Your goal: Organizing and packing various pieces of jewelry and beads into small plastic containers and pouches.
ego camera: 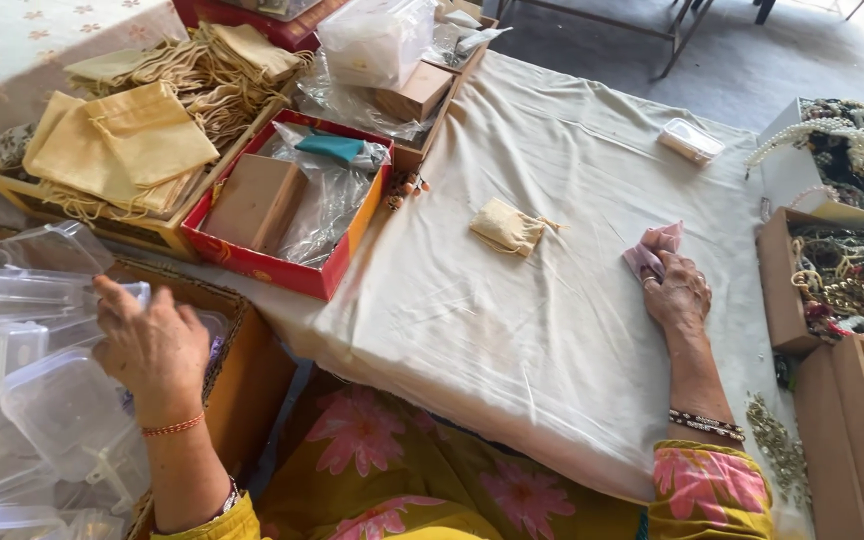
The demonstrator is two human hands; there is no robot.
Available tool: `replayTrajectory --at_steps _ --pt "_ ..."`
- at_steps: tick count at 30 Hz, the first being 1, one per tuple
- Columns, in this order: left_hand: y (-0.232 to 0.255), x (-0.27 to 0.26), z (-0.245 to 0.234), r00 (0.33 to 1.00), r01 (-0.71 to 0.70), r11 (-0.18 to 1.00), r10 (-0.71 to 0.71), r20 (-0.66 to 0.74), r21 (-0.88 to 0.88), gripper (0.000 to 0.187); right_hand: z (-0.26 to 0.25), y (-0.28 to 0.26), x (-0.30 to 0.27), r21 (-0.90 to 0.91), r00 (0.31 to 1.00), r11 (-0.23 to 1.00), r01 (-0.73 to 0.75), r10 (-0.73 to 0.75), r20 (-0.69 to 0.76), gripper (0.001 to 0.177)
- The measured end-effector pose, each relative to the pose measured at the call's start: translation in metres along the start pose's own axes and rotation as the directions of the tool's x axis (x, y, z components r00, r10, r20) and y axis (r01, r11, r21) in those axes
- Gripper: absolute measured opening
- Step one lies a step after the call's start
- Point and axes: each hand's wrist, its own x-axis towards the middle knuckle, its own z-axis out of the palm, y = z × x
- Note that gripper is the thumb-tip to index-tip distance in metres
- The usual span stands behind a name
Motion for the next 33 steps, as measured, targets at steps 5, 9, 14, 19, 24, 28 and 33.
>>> replayTrajectory --at_steps 5,9,14,19,24,28,33 --pt "-0.005 -0.003 0.003 0.997 0.076 0.997 -0.076 -0.034 -0.021 0.023 0.005 0.004 0.003 0.017 0.999 0.999 0.043 -0.043 -0.027 0.054" --pt "0.014 -0.005 -0.042 0.97 0.04 0.991 -0.069 -0.235 -0.126 0.042 -0.003 -0.004 -0.001 0.005 1.0 1.0 0.013 -0.013 0.009 0.049" --pt "0.038 -0.007 -0.082 0.761 -0.285 0.913 0.032 -0.648 -0.29 0.039 -0.006 -0.008 -0.003 -0.005 1.0 1.0 0.005 -0.005 0.01 0.05" --pt "0.125 -0.018 -0.107 0.844 -0.489 0.4 -0.008 -0.536 -0.775 0.034 -0.021 -0.024 -0.011 -0.001 0.998 0.999 -0.04 0.04 0.044 0.048" --pt "0.24 -0.012 -0.092 0.903 -0.283 -0.348 0.219 -0.371 -0.894 0.046 -0.016 -0.018 -0.009 0.036 1.0 0.999 -0.015 0.015 0.011 0.049" --pt "0.329 0.014 -0.039 0.85 -0.24 0.049 0.493 -0.185 -0.97 0.046 -0.014 -0.018 -0.009 -0.016 0.998 0.999 0.041 -0.041 -0.043 0.046" --pt "0.436 0.025 0.075 0.685 0.592 -0.195 0.633 0.361 -0.782 0.043 -0.021 -0.023 -0.016 -0.031 0.991 0.996 0.079 -0.081 -0.103 0.042"
